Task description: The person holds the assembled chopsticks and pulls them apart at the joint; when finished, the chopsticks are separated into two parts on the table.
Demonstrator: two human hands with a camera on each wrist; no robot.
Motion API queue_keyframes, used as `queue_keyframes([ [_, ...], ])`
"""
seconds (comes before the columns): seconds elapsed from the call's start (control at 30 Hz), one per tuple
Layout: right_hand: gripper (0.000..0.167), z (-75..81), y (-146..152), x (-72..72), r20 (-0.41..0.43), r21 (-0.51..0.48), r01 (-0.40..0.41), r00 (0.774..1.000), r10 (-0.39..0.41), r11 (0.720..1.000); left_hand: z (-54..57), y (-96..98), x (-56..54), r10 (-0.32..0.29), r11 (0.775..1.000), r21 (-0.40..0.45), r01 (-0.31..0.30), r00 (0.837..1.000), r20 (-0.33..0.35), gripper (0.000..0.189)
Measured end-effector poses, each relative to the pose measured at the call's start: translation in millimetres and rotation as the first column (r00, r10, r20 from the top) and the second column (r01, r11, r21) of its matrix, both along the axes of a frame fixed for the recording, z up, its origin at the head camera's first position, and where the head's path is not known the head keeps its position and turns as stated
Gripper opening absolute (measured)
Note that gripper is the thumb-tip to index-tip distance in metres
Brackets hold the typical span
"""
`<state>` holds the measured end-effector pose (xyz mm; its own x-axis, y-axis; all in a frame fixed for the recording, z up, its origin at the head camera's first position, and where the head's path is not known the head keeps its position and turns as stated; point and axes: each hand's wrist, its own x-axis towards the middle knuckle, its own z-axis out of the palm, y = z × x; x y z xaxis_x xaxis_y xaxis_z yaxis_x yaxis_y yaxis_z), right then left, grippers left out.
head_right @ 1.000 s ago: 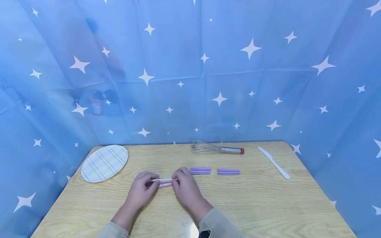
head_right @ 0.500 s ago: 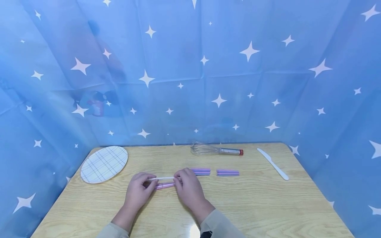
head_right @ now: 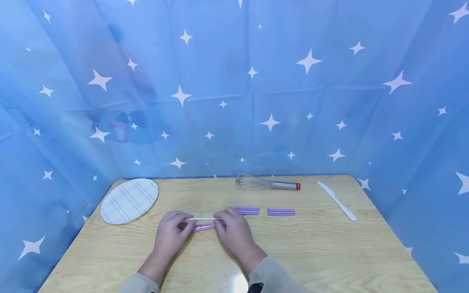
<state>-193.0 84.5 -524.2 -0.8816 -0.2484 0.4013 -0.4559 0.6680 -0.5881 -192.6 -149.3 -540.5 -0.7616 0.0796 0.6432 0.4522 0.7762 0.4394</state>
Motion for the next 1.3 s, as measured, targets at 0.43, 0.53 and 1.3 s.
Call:
queue_keyframes([
  [0.43,0.012,-5.1,15.4,-2.5,-0.115,-0.044,-0.052,0.992,0.047,0.998,0.5,4.5,-1.1,-0.013,1.000,-0.024,0.012,0.998,-0.064,0.020],
  [0.53,0.012,-5.8,20.4,-3.8,-0.152,-0.057,-0.051,0.987,0.042,0.997,0.4,9.0,-1.8,-0.031,0.999,-0.040,0.030,0.998,-0.045,0.016],
  [1.3,0.016,-8.5,85.6,1.3,-0.006,-0.069,0.066,0.998,-0.067,0.995,1.0,52.9,-7.9,-0.191,0.975,-0.134,0.177,0.976,-0.105,0.013],
])
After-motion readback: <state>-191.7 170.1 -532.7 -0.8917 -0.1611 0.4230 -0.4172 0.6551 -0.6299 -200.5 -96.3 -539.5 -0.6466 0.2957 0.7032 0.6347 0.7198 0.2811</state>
